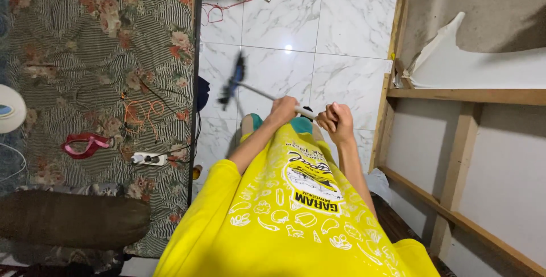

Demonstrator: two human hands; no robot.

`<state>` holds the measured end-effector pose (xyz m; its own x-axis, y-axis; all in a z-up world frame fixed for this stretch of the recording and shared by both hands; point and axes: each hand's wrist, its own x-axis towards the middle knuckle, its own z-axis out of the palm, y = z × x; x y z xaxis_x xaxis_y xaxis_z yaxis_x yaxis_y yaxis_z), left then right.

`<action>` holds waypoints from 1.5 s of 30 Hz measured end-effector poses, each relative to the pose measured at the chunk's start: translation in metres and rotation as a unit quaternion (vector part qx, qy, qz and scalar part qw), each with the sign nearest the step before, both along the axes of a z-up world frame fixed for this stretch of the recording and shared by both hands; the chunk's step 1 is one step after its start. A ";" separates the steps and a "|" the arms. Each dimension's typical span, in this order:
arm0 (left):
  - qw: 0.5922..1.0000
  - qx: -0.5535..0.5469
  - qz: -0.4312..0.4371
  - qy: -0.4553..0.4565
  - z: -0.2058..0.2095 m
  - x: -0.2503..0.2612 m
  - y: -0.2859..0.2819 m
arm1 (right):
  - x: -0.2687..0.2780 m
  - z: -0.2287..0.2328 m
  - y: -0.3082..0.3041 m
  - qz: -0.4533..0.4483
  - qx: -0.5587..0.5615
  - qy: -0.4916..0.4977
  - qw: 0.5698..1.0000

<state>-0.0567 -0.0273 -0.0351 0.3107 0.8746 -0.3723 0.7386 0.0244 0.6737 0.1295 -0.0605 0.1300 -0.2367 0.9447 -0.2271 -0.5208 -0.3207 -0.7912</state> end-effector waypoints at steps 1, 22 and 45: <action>1.000 0.001 -0.001 0.000 0.012 0.005 0.003 | 0.000 0.011 0.001 -0.001 0.001 0.000 1.000; 0.997 0.049 -0.059 0.030 -0.002 -0.005 -0.020 | 0.008 0.006 -0.012 0.101 -0.001 -0.032 0.994; 0.999 0.034 -0.005 0.005 -0.018 0.024 0.002 | 0.014 0.011 0.010 -0.003 0.010 0.020 1.000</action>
